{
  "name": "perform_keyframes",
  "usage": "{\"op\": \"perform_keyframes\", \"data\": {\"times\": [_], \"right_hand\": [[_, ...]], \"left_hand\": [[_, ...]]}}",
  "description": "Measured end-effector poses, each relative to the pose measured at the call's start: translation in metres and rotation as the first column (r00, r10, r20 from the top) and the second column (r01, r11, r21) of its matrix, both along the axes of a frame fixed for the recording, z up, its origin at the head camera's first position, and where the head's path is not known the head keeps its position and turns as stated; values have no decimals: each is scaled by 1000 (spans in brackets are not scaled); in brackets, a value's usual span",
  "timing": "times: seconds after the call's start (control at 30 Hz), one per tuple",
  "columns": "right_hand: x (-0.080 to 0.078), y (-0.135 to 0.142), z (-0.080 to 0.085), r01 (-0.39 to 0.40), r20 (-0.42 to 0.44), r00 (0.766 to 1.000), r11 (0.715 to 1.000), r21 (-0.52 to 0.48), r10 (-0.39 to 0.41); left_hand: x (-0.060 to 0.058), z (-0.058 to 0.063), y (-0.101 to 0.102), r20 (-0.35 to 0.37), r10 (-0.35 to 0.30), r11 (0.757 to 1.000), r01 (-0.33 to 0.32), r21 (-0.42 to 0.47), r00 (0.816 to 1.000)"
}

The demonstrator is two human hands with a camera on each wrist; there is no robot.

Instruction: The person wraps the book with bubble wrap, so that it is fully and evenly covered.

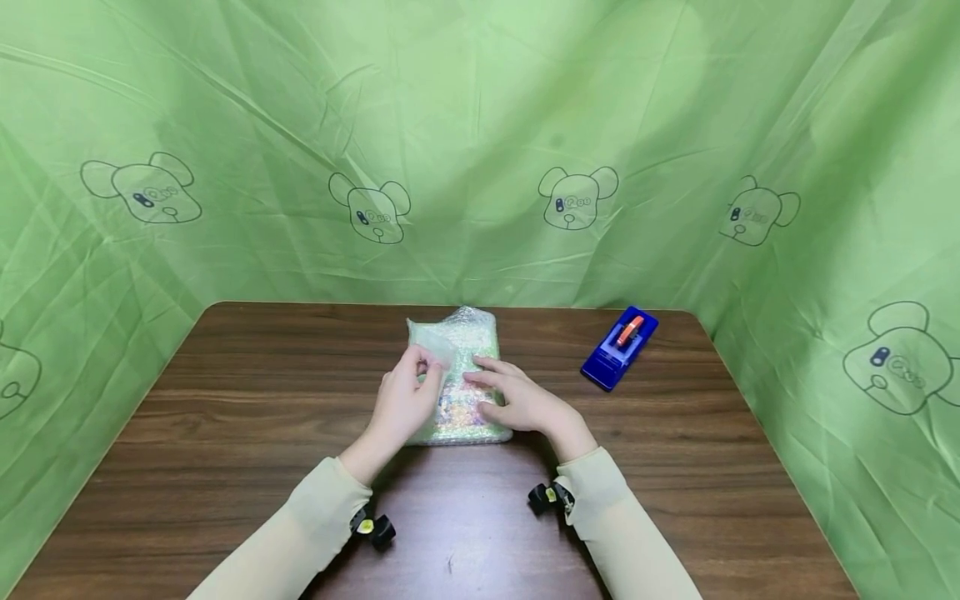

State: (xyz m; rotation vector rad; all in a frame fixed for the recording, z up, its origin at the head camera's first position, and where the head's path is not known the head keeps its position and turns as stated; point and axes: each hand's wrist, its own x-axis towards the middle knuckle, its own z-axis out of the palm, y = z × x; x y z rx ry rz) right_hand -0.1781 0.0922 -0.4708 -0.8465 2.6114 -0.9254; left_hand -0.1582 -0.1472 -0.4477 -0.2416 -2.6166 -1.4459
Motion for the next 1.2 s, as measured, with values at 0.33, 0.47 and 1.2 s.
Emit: {"op": "perform_keyframes", "data": {"times": [0.33, 0.47, 1.2], "right_hand": [[-2, 3, -2, 8, -4, 1000, 1000, -14, -8], [-2, 3, -2, 5, 3, 1000, 1000, -28, -5], [-3, 2, -5, 47, -12, 999, 997, -68, -48]], "left_hand": [[-3, -9, 10, 66, -14, 996, 20, -86, 998], [-9, -11, 12, 75, -27, 991, 37, -132, 997], [-9, -18, 16, 26, -198, 910, 193, -366, 980]]}}
